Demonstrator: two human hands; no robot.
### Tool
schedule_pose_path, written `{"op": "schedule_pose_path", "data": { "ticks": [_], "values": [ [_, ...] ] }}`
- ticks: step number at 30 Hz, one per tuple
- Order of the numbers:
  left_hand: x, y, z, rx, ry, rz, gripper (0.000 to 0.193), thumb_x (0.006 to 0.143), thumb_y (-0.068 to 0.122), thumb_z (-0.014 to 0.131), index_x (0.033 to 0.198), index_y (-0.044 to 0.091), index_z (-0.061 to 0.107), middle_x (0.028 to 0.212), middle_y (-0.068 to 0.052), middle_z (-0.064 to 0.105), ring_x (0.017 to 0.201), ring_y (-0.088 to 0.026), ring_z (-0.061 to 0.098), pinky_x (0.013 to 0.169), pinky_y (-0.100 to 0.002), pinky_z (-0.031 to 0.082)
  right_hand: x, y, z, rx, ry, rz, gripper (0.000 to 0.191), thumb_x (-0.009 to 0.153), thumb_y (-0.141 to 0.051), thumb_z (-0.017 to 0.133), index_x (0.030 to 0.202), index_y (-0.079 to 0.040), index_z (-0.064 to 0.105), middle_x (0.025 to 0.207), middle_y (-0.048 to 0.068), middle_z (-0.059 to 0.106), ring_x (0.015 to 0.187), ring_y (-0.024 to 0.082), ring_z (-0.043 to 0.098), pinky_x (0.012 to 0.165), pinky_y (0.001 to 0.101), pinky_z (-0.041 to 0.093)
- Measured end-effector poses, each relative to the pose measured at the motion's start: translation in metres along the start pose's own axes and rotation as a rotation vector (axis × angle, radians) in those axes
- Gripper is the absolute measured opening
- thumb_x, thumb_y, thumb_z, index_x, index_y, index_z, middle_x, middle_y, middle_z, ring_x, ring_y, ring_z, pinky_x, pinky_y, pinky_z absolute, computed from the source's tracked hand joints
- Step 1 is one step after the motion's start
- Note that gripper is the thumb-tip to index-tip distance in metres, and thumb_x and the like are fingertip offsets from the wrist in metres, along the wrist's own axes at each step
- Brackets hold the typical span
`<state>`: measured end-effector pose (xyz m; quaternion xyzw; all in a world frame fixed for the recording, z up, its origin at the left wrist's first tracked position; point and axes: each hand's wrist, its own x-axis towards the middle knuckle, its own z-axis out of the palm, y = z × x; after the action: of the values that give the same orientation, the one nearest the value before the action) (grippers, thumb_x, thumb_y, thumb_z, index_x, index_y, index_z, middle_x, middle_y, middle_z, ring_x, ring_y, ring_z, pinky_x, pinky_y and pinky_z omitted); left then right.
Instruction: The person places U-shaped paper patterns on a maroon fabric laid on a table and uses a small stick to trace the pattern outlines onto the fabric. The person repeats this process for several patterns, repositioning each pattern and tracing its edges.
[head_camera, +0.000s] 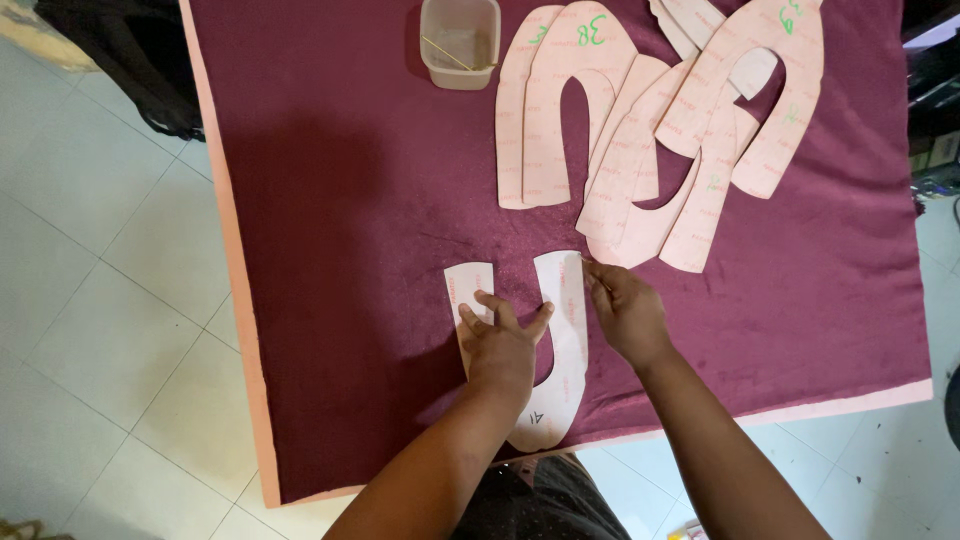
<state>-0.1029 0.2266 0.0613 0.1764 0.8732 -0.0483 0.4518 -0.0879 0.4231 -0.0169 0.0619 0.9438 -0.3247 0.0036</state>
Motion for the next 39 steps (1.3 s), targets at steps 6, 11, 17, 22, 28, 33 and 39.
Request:
{"op": "schedule_pose_path", "data": {
  "ticks": [6,11,17,22,28,33,39],
  "values": [
    [0.005,0.007,-0.009,-0.019,-0.127,0.002,0.124,0.091,0.0,0.075,0.165,0.045,-0.013,0.16,-0.046,-0.014,0.146,-0.058,0.025,0.117,-0.05,0.038,-0.059,-0.015,-0.011,0.023,-0.102,0.021,0.025,0.099,-0.021,0.063,0.115,-0.006,0.075,0.102,0.015,0.078,0.086,0.027,0.076,0.074,0.0377,0.061],
    [-0.01,0.01,-0.01,-0.244,-0.106,0.0,0.108,0.093,0.041,0.076,0.163,0.046,-0.007,0.161,-0.044,-0.022,0.151,-0.059,0.014,0.116,-0.058,0.039,-0.063,-0.017,-0.018,0.203,-0.068,0.265,0.033,0.102,-0.021,0.057,0.128,-0.007,0.07,0.108,0.012,0.078,0.085,0.024,0.074,0.075,0.0382,0.06],
    [-0.012,0.011,-0.008,-0.134,-0.062,-0.001,0.107,0.094,0.053,0.071,0.163,0.044,-0.011,0.158,-0.046,-0.022,0.148,-0.066,-0.002,0.113,-0.059,0.04,-0.058,-0.003,-0.007,0.093,-0.066,0.235,0.03,0.102,-0.024,0.058,0.124,-0.008,0.072,0.109,0.011,0.078,0.088,0.021,0.076,0.079,0.0356,0.062],
    [-0.008,0.011,-0.002,-0.147,-0.034,0.014,0.109,0.093,0.053,0.072,0.165,0.041,-0.009,0.158,-0.049,-0.021,0.146,-0.067,0.004,0.112,-0.059,0.042,-0.11,-0.004,-0.01,-0.091,-0.087,0.108,0.027,0.1,-0.026,0.06,0.113,-0.007,0.074,0.108,0.012,0.078,0.084,0.022,0.076,0.074,0.0362,0.063],
    [-0.008,0.013,0.0,-0.101,-0.017,0.014,0.109,0.093,0.053,0.073,0.164,0.041,-0.008,0.156,-0.049,-0.019,0.146,-0.069,0.0,0.109,-0.06,0.044,-0.1,-0.003,-0.011,-0.04,-0.139,0.329,0.028,0.1,-0.027,0.06,0.117,-0.009,0.073,0.102,0.012,0.079,0.079,0.023,0.078,0.072,0.0357,0.064],
    [-0.01,0.013,-0.001,-0.067,-0.005,0.011,0.108,0.093,0.055,0.07,0.165,0.039,-0.009,0.156,-0.049,-0.019,0.145,-0.07,0.002,0.108,-0.058,0.047,-0.114,-0.007,-0.006,0.025,-0.061,0.195,0.026,0.098,-0.021,0.062,0.115,-0.004,0.073,0.105,0.017,0.076,0.087,0.028,0.076,0.076,0.0393,0.062],
    [-0.012,0.014,0.002,-0.089,-0.001,-0.002,0.107,0.094,0.055,0.07,0.164,0.041,-0.009,0.157,-0.048,-0.022,0.145,-0.069,-0.001,0.111,-0.058,0.042,-0.144,-0.002,-0.006,0.007,-0.099,0.154,0.025,0.097,-0.021,0.064,0.112,-0.004,0.073,0.102,0.017,0.076,0.088,0.032,0.075,0.077,0.0415,0.061]
  ]
}}
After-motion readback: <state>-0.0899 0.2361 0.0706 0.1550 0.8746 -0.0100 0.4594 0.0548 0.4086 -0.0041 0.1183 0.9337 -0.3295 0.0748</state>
